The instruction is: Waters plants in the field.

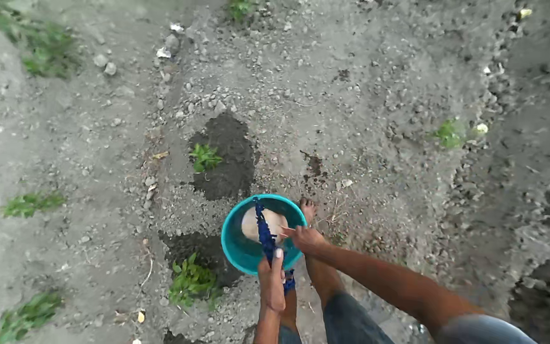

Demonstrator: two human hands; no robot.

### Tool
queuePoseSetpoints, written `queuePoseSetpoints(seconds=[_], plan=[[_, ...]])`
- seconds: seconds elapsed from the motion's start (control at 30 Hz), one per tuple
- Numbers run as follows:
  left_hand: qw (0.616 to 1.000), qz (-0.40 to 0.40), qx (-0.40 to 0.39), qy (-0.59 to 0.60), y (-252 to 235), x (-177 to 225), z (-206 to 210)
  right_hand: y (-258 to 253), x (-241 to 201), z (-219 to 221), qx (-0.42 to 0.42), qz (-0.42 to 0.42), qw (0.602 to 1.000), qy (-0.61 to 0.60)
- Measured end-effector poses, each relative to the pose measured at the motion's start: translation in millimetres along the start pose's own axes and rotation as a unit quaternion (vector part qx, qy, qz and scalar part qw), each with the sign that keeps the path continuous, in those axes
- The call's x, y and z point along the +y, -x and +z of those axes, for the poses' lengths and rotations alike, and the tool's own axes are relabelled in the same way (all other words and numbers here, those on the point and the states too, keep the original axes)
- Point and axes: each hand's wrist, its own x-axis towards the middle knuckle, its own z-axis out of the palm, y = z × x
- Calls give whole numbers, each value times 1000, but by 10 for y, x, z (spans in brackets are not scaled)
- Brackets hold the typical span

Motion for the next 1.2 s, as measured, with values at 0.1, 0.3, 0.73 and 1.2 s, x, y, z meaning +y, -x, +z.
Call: queuePoseSetpoints(seconds=[0.1, 0.3, 0.73, 1.2], plan=[[998, 16, -35, -59, 106, 246, 245, -156, 125, -158, 13, 41, 997, -63], [967, 65, -125, -214, 59, 439, 755, -200, 832, -106, 33, -19, 919, -392], [863, 120, -258, -417, -961, 692, 1909, 544, 1748, 1141, 99, -208, 484, -844], [743, 140, -266, -598, -1501, 600, 2603, 290, 469, 2639, 443, -182, -156, -864]])
